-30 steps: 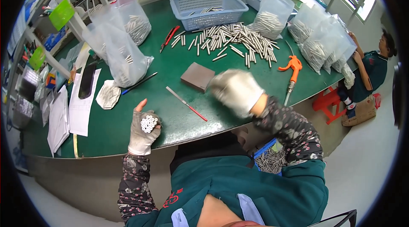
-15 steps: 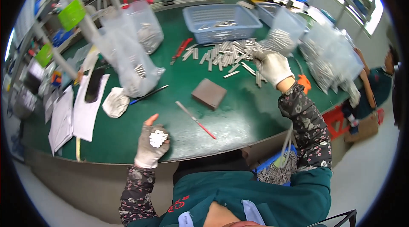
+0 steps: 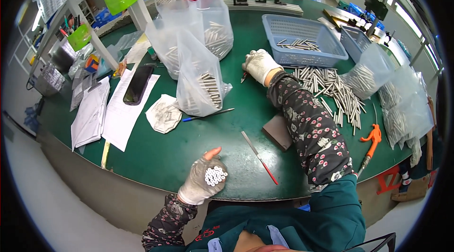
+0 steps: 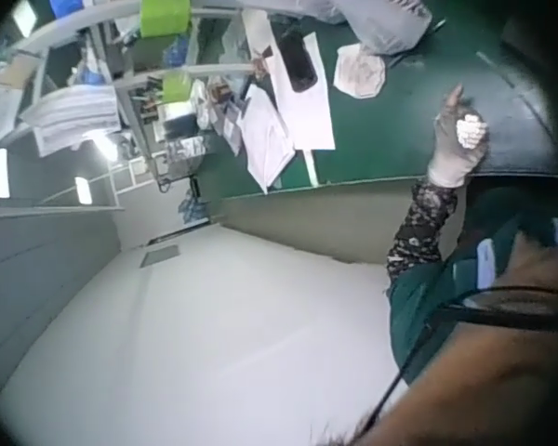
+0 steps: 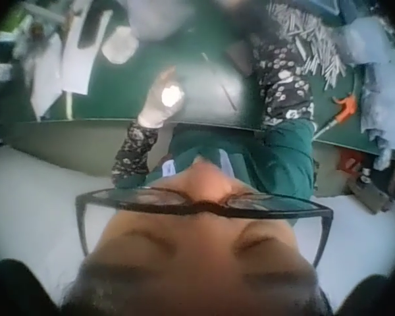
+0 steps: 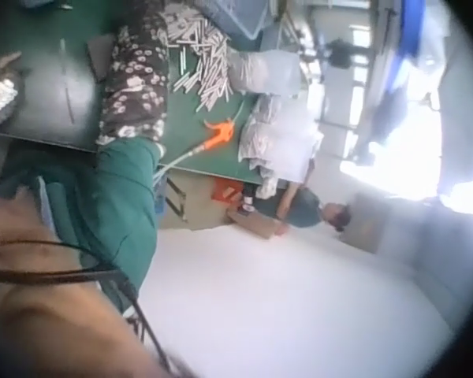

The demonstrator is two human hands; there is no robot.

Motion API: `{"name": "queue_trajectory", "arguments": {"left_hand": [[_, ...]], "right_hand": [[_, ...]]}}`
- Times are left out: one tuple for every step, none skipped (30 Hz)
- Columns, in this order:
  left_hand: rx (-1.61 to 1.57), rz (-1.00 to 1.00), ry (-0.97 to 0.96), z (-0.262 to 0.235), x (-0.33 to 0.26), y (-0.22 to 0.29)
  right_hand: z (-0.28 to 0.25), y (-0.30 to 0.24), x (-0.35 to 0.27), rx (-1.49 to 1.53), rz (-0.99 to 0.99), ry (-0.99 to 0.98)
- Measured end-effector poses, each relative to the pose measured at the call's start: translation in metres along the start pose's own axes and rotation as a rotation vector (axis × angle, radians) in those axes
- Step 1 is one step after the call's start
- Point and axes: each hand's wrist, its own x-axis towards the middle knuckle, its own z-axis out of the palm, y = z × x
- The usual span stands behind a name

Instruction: Cleaning, sorting, and arranging small metal rods in rows on a workbench in a factory setting.

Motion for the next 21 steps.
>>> {"name": "queue_trajectory", "arguments": {"left_hand": [[-0.023, 0.002, -0.018, 0.000, -0.002, 0.001], [-0.048, 0.005, -0.037, 0.000, -0.003, 0.002], [-0.046, -0.003, -0.030, 0.001, -0.003, 0.004], [0.008, 0.035, -0.017, 0.001, -0.002, 0.006], [0.060, 0.074, -0.004, 0.001, -0.001, 0.008], [0.064, 0.085, -0.014, 0.000, -0.001, 0.008], [0.061, 0.079, -0.009, -0.001, -0.002, 0.008], [0.049, 0.073, -0.017, -0.002, -0.002, 0.007], [0.035, 0.068, -0.028, -0.003, -0.001, 0.007], [-0.107, -0.053, -0.053, -0.002, -0.004, 0.009], [-0.056, -0.062, -0.042, -0.002, -0.005, 0.014], [-0.029, -0.104, -0.037, -0.003, 0.004, 0.010], [-0.007, -0.102, -0.042, -0.004, 0.005, 0.010], [0.001, -0.101, -0.034, -0.005, 0.003, 0.012], [0.016, -0.097, -0.020, -0.006, 0.002, 0.013], [0.039, -0.067, -0.002, -0.006, 0.000, 0.016], [0.059, -0.029, 0.010, -0.006, 0.002, 0.016], [0.074, -0.026, 0.029, -0.004, 0.003, 0.015], [0.082, -0.020, 0.029, -0.003, 0.002, 0.014], [0.026, -0.046, 0.025, -0.003, 0.003, 0.011], [-0.029, -0.067, 0.016, -0.002, 0.004, 0.011]], "right_hand": [[0.002, -0.002, 0.006, 0.009, -0.011, 0.005], [0.003, -0.004, 0.011, -0.047, -0.041, -0.024], [0.005, -0.007, 0.013, -0.104, -0.070, -0.054], [-0.003, -0.007, 0.012, -0.129, -0.101, -0.044], [-0.008, -0.006, 0.011, -0.126, -0.107, -0.045], [-0.010, -0.004, 0.009, -0.054, -0.138, -0.041], [-0.015, -0.003, 0.006, 0.019, -0.172, -0.035], [-0.021, -0.002, 0.000, 0.029, -0.141, 0.009], [-0.026, 0.002, -0.009, 0.028, -0.092, 0.083], [-0.030, 0.010, -0.020, 0.038, -0.060, 0.182], [-0.040, 0.014, -0.028, 0.103, -0.028, 0.251], [-0.034, 0.013, -0.032, 0.182, 0.002, 0.292], [-0.044, 0.014, -0.045, 0.229, 0.041, 0.316], [-0.068, 0.008, -0.063, 0.249, 0.112, 0.367], [-0.080, 0.001, -0.076, 0.297, 0.140, 0.432], [-0.104, -0.008, -0.094, 0.371, 0.174, 0.449], [-0.119, -0.021, -0.112, 0.437, 0.214, 0.464], [-0.125, -0.031, -0.131, 0.572, 0.249, 0.419], [-0.129, -0.043, -0.150, 0.705, 0.281, 0.378], [-0.132, -0.058, -0.165, 0.832, 0.286, 0.377], [-0.135, -0.072, -0.180, 0.956, 0.294, 0.378]]}}
